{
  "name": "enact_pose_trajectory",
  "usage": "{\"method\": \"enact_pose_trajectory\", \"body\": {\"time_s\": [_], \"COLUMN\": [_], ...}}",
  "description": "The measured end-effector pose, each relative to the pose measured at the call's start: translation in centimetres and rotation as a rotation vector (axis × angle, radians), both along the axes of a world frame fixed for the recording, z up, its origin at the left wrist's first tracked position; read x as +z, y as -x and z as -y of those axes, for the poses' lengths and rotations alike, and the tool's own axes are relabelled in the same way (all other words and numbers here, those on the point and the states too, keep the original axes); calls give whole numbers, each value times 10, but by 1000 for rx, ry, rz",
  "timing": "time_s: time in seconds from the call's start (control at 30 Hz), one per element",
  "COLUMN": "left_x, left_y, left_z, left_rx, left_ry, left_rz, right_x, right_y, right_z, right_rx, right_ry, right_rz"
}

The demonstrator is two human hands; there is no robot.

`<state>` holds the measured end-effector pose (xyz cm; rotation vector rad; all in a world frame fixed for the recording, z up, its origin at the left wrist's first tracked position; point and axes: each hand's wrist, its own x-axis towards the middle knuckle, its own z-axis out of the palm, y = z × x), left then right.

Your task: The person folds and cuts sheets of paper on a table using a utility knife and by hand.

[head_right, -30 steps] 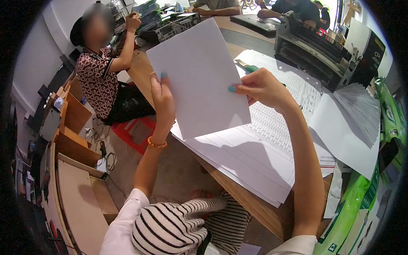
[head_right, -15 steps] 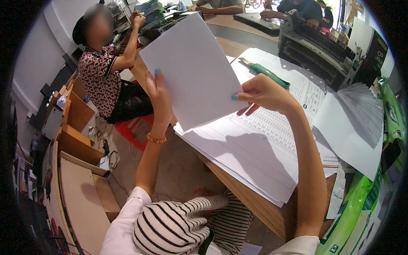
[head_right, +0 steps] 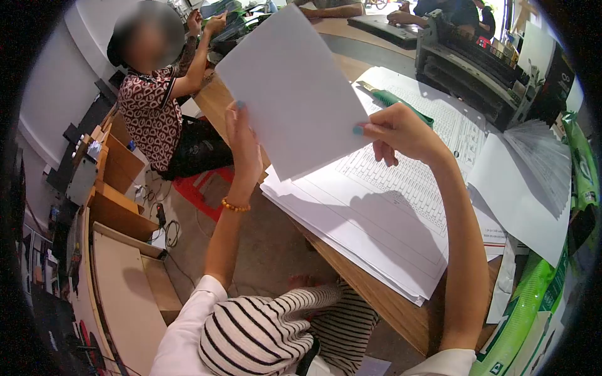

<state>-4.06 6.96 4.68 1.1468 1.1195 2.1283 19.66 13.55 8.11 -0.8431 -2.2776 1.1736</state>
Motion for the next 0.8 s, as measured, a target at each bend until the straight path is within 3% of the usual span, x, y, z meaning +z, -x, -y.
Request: {"method": "enact_pose_trajectory", "body": {"time_s": [0.07, 0.17, 0.57, 0.73, 0.8], "left_x": [-2, -19, -26, -32, -35], "left_y": [-6, -4, -9, -6, -2], "left_z": [3, -1, -4, -4, -4], "left_rx": [-95, -238, 13, -51, -71], "left_ry": [31, 55, 10, 40, 53], "left_rz": [87, -42, -288, -275, -265], "right_x": [3, -5, -10, -15, -14], "right_y": [-2, -5, -6, -11, -14], "right_z": [0, -6, -7, -11, -13], "right_rx": [-37, -25, 73, 77, -35], "right_ry": [5, 3, 77, 114, 176], "right_rz": [-2, -9, 40, 79, -10]}}
